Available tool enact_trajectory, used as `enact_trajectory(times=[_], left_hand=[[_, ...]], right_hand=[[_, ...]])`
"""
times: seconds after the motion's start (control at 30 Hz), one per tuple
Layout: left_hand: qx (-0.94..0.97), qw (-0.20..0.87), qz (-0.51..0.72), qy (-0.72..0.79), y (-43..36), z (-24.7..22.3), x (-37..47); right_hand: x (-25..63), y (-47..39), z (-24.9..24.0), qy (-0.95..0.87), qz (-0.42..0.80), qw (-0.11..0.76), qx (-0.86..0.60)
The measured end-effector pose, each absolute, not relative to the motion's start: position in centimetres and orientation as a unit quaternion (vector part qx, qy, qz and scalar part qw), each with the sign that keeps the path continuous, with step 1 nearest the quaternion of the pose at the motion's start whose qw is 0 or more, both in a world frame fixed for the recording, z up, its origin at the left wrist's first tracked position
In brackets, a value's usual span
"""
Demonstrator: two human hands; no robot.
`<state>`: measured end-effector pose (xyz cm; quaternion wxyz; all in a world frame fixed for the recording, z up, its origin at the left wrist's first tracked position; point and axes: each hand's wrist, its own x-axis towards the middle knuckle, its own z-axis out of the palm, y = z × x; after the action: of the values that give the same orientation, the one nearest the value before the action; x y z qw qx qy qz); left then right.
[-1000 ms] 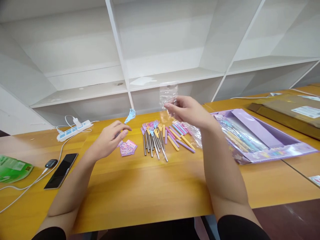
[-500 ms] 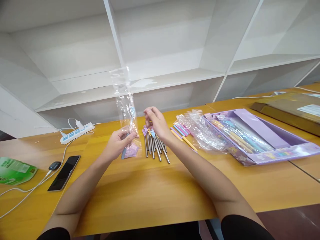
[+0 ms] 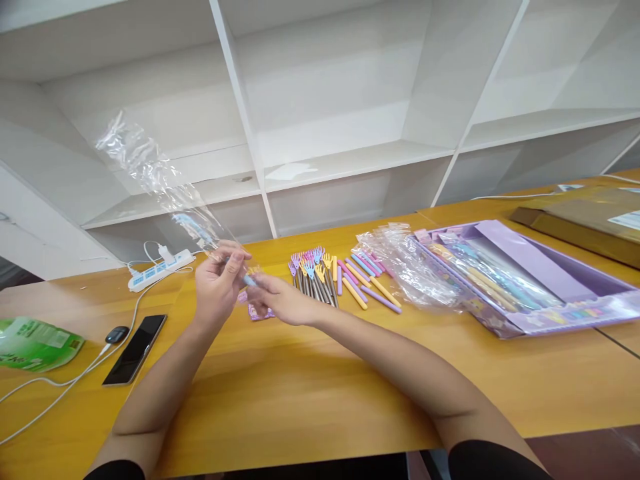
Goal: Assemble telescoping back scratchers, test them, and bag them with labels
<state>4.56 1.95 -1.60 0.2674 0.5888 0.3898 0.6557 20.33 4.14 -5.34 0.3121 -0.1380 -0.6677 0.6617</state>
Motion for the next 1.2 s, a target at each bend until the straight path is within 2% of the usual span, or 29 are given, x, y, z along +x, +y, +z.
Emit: enact_trajectory(times=[0.13, 0.27, 0.37, 0.47, 0.57, 0.67, 0.9, 1.2], left_hand=[[0.576, 0.177, 0.707, 0.37, 3.1, 0.1, 1.7], [0.522, 0.177, 0.759, 0.347, 4.3, 1.3, -1.2], [0.525, 0.133, 0.758, 0.363, 4.7, 1.3, -1.9], [0.541, 0.086, 0.747, 0.376, 4.7, 0.9, -1.7], [0.541, 0.112, 0.745, 0.374, 4.4, 0.9, -1.2], [0.522, 0.166, 0.755, 0.36, 3.7, 1.5, -0.8], [0.481, 0.213, 0.798, 0.294, 2.3, 3.2, -0.9], [0.485, 0.311, 0.757, 0.308, 1.2, 3.9, -1.6]], right_hand=[[21.6, 6.4, -5.2, -0.637, 0.63, 0.402, -0.192], [24.1, 8.3, -3.8, -0.615, 0.611, 0.457, -0.201], [26.0, 7.7, -2.5, -0.66, 0.578, 0.443, -0.187], [27.0, 5.9, -1.6, -0.752, 0.477, 0.401, -0.216], [26.8, 4.8, -1.0, -0.823, 0.354, 0.36, -0.26], [26.2, 4.9, -1.0, -0.847, 0.274, 0.356, -0.285], [26.9, 6.5, -1.6, -0.854, 0.212, 0.375, -0.291], [27.8, 7.8, -1.8, -0.858, 0.153, 0.394, -0.293]])
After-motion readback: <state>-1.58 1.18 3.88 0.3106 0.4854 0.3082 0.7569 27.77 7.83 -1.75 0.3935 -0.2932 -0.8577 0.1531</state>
